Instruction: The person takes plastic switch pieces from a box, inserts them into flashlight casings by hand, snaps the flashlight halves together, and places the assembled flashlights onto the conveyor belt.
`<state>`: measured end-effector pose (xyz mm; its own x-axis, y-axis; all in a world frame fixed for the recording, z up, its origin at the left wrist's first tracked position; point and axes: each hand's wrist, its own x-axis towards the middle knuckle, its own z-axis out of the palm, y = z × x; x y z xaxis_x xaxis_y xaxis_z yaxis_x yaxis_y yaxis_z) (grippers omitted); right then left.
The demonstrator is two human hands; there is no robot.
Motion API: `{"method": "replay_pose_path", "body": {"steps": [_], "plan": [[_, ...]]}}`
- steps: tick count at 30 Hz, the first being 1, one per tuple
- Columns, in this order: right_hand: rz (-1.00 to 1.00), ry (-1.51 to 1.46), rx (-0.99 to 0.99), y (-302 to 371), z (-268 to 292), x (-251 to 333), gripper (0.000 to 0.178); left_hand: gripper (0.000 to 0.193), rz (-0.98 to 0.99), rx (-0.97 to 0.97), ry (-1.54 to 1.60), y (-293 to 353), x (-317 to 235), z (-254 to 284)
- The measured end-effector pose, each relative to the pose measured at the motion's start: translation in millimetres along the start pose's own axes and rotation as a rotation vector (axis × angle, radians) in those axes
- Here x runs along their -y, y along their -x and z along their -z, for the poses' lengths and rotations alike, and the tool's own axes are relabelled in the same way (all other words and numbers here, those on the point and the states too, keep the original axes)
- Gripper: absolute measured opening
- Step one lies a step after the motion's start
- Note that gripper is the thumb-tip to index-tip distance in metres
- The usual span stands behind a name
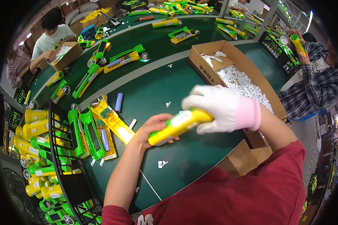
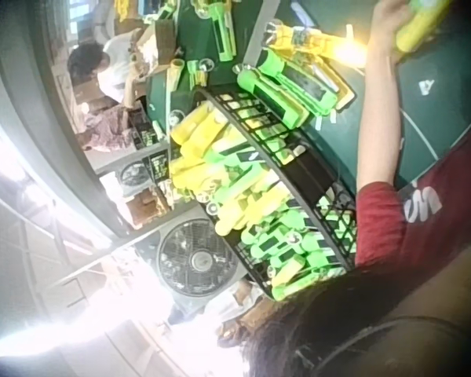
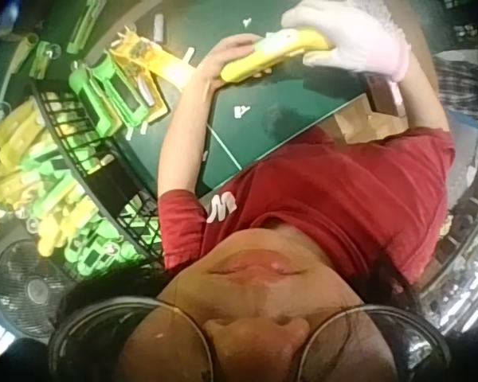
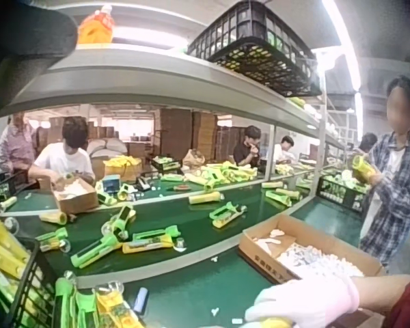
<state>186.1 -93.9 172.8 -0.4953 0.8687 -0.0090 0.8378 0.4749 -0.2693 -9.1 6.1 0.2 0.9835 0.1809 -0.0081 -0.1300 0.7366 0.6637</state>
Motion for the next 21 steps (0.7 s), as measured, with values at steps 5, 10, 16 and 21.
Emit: {"method": "replay_pose_path", "body": {"steps": [5,10,16,21], "plan": [[-0.485,-0.388,0.614,-5,11,3,0.059,0.05,-0.134,-0.02,-0.378,-8,5,-5],[-0.494,-0.204,0.072,-19,16,-35,0.056,0.063,-0.385,-0.296,0.3,-15,2,7],[-0.749,0.176,-0.272,-131,-13,-147,0.049,0.061,-0.191,-0.166,0.155,-21,8,-1],[-0.987,0.192,-0.255,-229,-43,-234,0.047,0.056,-0.196,-0.199,0.158,-16,4,-5]]}}
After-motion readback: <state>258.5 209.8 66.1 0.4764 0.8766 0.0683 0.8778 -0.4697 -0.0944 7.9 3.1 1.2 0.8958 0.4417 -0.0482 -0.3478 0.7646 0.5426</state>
